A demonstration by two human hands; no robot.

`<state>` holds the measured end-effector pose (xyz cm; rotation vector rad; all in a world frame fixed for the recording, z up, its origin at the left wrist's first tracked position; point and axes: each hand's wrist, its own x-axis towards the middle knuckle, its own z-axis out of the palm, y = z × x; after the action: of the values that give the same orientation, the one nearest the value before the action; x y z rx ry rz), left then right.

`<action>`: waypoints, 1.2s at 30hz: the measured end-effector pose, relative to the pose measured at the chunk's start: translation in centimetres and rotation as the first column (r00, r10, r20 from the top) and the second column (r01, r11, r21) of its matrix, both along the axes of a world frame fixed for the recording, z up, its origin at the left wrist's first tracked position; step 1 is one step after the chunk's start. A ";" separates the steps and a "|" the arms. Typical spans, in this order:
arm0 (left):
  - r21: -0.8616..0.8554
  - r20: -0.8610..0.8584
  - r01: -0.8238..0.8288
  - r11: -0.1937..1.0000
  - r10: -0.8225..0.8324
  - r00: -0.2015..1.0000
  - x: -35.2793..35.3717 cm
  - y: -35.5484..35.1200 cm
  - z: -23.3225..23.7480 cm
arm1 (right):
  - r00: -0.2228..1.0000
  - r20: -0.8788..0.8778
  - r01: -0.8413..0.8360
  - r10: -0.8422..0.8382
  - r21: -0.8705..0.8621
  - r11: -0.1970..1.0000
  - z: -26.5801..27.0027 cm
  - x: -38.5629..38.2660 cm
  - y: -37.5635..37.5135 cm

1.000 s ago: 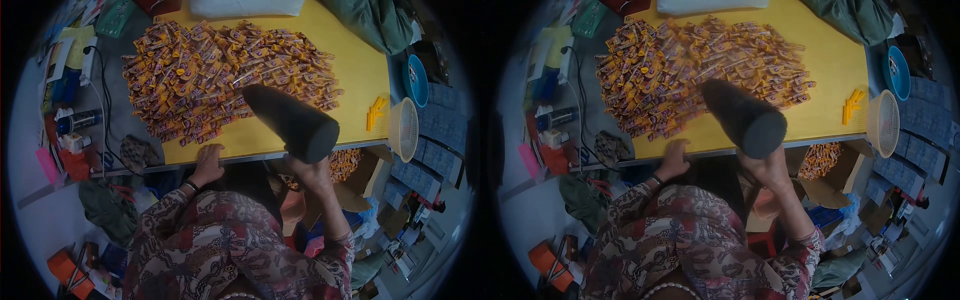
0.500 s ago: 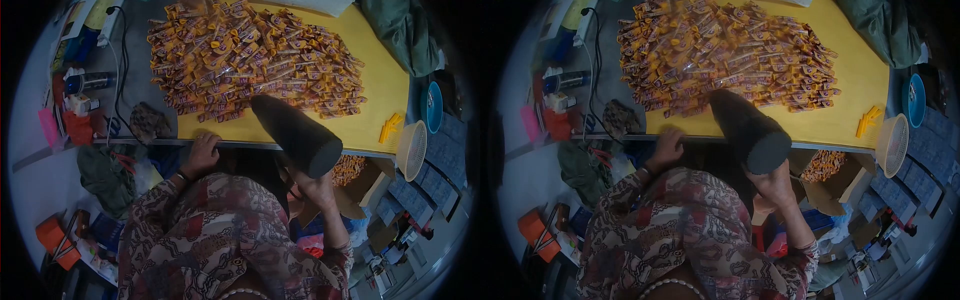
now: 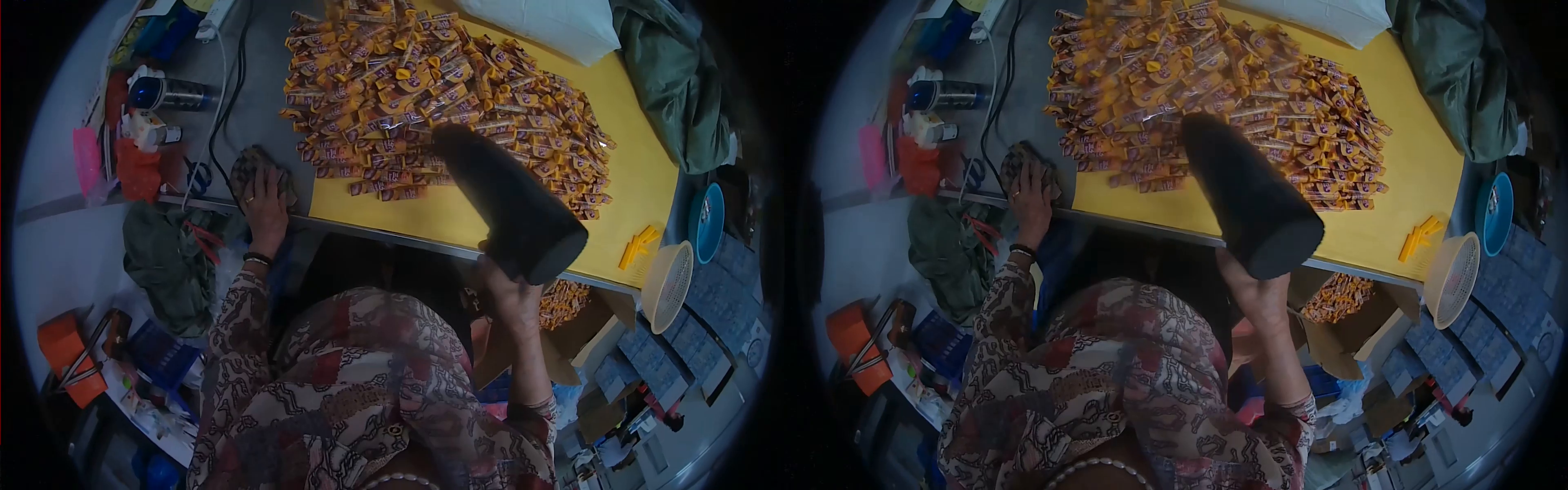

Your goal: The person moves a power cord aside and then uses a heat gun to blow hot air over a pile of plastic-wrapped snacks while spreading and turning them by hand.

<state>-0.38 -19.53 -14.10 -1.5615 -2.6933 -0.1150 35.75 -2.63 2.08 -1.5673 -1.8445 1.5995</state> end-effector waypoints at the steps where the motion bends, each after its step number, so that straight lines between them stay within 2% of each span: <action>1: -0.051 0.010 0.007 0.999 -0.006 1.000 -0.4 0.0 0.3 | 0.997 0.008 0.074 -0.073 -0.096 0.993 0.4 -0.2 0.3; 2: -0.102 0.019 0.015 0.995 -0.013 1.000 -0.8 -0.1 0.5 | 0.989 0.022 0.147 -0.146 -0.191 0.971 0.7 -0.5 0.5; 3: -0.100 0.015 0.006 0.995 -0.004 1.000 -1.6 -0.3 0.3 | 0.990 0.018 0.138 -0.137 -0.190 0.972 0.9 -0.7 0.4; 5: -0.015 -0.018 0.101 0.995 -0.101 0.995 -3.4 -1.0 -0.1 | 0.987 0.031 -0.162 0.160 0.082 0.983 1.2 -1.2 0.0; 9: 0.010 0.075 0.093 0.996 -0.093 0.993 -6.0 -1.8 0.4 | 0.973 0.009 -0.228 0.230 0.160 0.960 -0.1 -3.7 -0.3; 11: 0.085 0.133 0.011 0.996 -0.022 0.991 -6.7 -1.9 0.4 | 1.000 -0.021 -0.004 0.003 -0.015 1.000 -1.4 -4.2 -0.1; 12: 0.086 0.133 0.006 0.996 -0.017 0.991 -6.9 -1.7 0.5 | 1.000 -0.021 -0.008 0.008 -0.013 1.000 -1.0 -4.7 0.5; 14: 0.011 0.229 -0.075 0.997 0.070 0.971 -7.2 -1.3 0.6 | 0.989 -0.059 0.129 -0.135 -0.088 0.988 0.5 -5.5 1.8; 17: 0.078 0.295 -0.100 0.992 0.073 0.953 -8.0 -1.2 0.2 | 0.993 -0.108 0.056 -0.054 0.015 0.998 0.5 -5.4 2.3; 20: 0.039 0.390 -0.115 0.993 0.091 0.916 -8.8 -0.9 0.9 | 0.995 -0.096 0.045 -0.041 0.036 0.998 0.4 -6.5 2.4; 21: 0.042 0.387 -0.120 0.992 0.095 0.917 -9.0 -0.8 1.0 | 0.994 -0.099 0.040 -0.036 0.039 0.998 0.4 -6.9 2.4; 23: 0.029 0.559 -0.173 0.984 0.128 0.819 -9.2 -0.5 1.1 | 0.998 -0.058 0.035 -0.037 -0.022 0.999 0.4 -7.6 2.5; 26: -0.007 0.590 -0.197 0.980 0.163 0.791 -9.8 -0.3 1.2 | 0.995 -0.100 0.020 -0.021 -0.014 1.000 0.0 -8.6 2.8; 27: -0.003 0.590 -0.201 0.980 0.164 0.791 -10.3 -0.7 0.1 | 0.995 -0.101 0.017 -0.018 -0.011 1.000 -0.1 -9.0 3.0; 29: 0.031 0.707 -0.261 0.965 0.164 0.689 -11.7 -2.0 -2.8 | 0.995 -0.091 0.038 -0.038 -0.007 0.999 -0.1 -10.0 3.5; 30: 0.034 0.705 -0.266 0.963 0.166 0.689 -11.6 -1.9 -2.3 | 0.995 -0.094 0.032 -0.032 -0.005 0.999 -0.3 -10.2 3.7; 32: 0.046 0.610 -0.185 0.982 0.119 0.783 -11.0 -1.2 -0.6 | 0.997 -0.059 -0.054 0.058 0.057 0.997 -0.6 -10.7 4.2; 36: 0.030 0.638 -0.201 0.979 0.136 0.758 -11.2 -1.2 -0.8 | 0.994 -0.087 -0.062 0.066 0.040 0.997 0.0 -12.6 4.9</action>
<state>-11.60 -20.73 -14.94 -1.4258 -3.2307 -0.9179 23.14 2.28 2.03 -1.4126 -1.8845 1.6243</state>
